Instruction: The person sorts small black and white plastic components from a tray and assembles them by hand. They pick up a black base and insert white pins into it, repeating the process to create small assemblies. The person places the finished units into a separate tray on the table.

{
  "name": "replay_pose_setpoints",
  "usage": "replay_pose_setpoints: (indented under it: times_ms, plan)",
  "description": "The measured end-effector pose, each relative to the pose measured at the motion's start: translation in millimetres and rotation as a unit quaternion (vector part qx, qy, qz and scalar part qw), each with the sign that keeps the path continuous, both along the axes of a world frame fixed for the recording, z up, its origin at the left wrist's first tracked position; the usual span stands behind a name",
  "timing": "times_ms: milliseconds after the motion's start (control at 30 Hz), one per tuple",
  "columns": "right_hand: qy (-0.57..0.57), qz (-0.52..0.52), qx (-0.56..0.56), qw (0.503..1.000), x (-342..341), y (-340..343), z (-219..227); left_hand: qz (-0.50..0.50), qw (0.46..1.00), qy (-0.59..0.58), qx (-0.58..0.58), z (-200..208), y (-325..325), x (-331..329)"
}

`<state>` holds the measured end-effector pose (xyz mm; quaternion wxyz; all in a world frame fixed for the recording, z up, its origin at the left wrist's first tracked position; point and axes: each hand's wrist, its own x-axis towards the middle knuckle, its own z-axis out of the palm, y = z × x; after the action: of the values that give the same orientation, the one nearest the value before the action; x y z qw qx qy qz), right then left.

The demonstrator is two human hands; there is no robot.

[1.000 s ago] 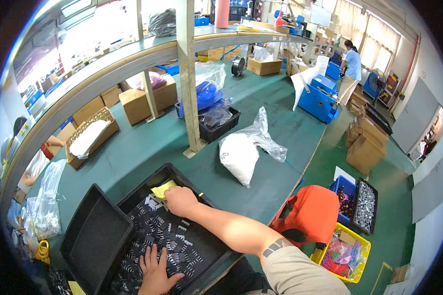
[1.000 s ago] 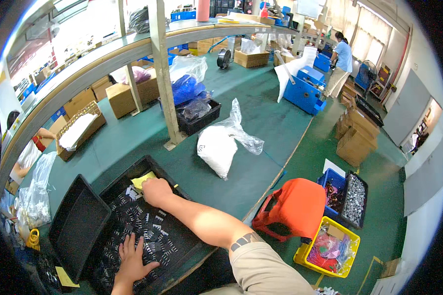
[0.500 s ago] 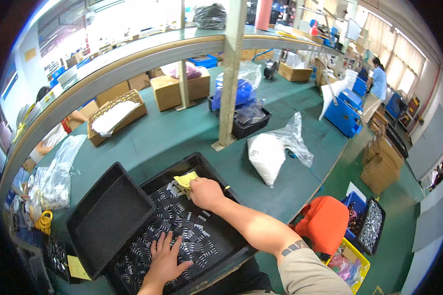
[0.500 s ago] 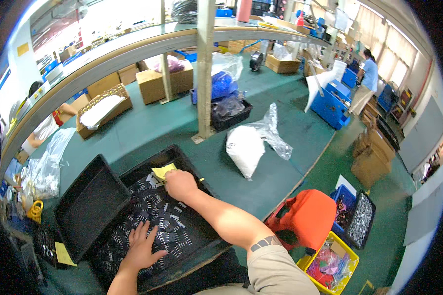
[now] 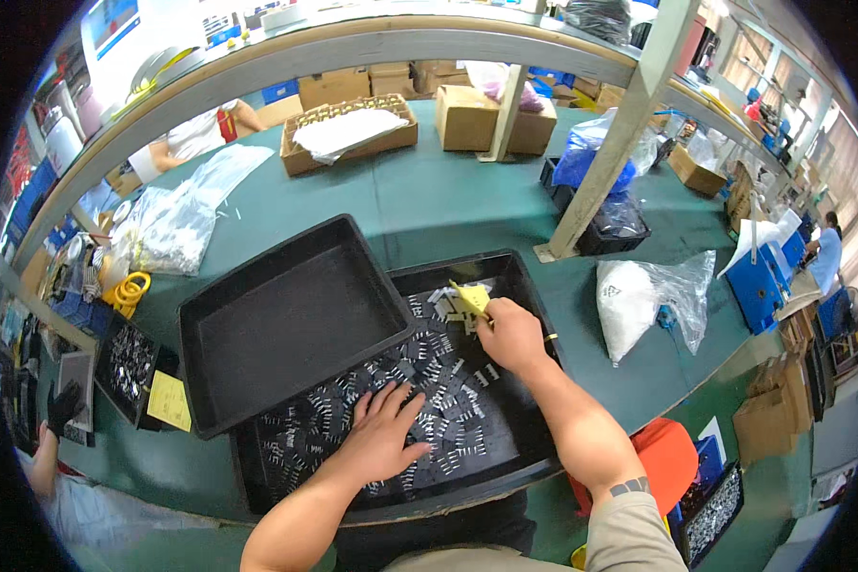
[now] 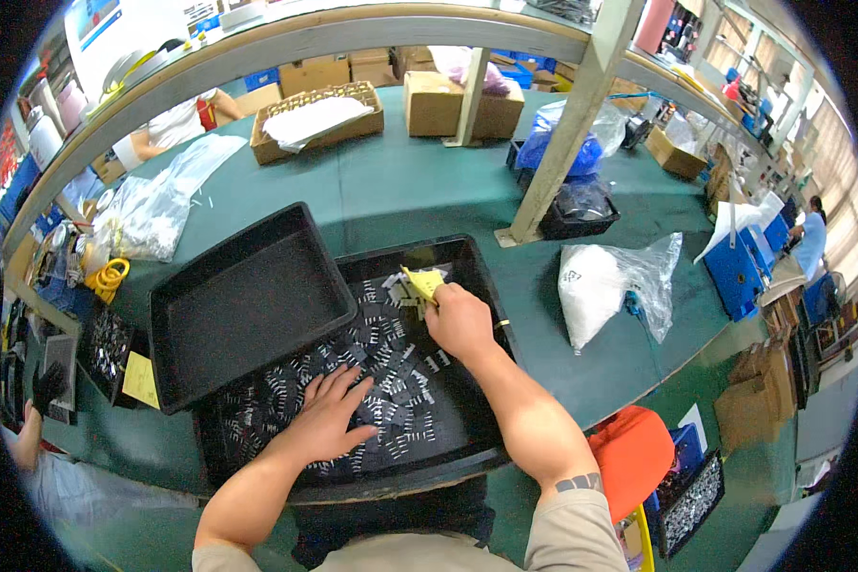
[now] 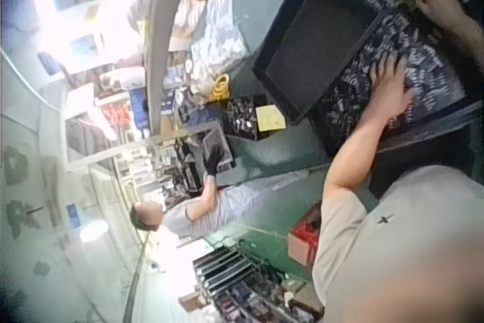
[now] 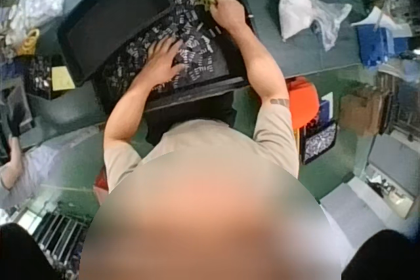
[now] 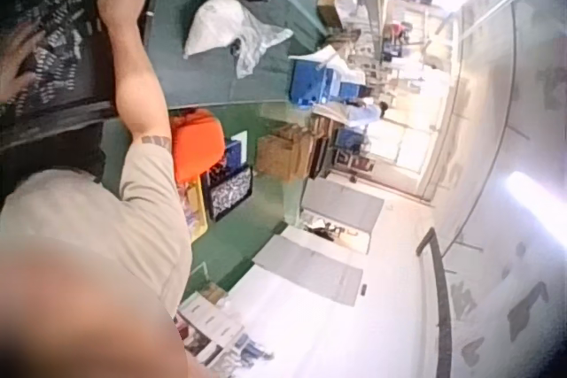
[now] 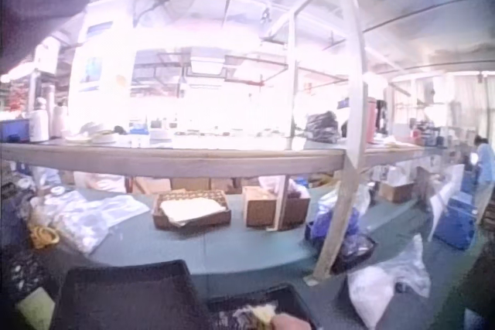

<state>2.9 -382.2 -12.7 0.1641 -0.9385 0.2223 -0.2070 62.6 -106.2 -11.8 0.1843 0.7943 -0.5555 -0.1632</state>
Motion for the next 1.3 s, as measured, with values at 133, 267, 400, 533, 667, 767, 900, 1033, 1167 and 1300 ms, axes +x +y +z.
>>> replay_pose_setpoints:
  times_ms: [133,267,400,533,667,767,900,1033,1167,1300]
  plan:
    - [0.04,0.046,0.009,0.998,-14,29,15,0.036,0.993,0.077,-0.08,4,-3,2]
    - [0.073,0.153,0.202,0.965,-47,71,23,0.082,0.957,0.243,-0.138,12,-10,-4]
    - [0.107,0.159,0.426,0.884,-68,101,21,0.054,0.946,0.29,-0.133,12,-15,-12]
    - [0.038,0.242,0.423,0.872,-76,99,26,0.083,0.935,0.314,-0.146,2,-14,-12]
    - [-0.046,0.072,0.047,0.995,-87,27,31,0.137,0.917,0.343,-0.153,5,-11,-11]
    - [-0.137,-0.101,0.108,0.979,-101,-46,16,0.147,0.906,0.368,-0.148,3,-10,-11]
    - [-0.075,-0.075,0.526,0.844,-117,-72,-19,0.138,0.909,0.372,-0.128,1,-14,-14]
    - [-0.106,-0.084,0.627,0.767,-111,-61,-12,0.146,0.908,0.373,-0.125,1,-12,-10]
    - [-0.15,-0.09,0.65,0.74,-113,-64,-17,0.141,0.912,0.363,-0.129,4,-12,-11]
    - [-0.182,-0.119,0.592,0.776,-115,-64,-28,0.14,0.91,0.367,-0.13,7,-14,-11]
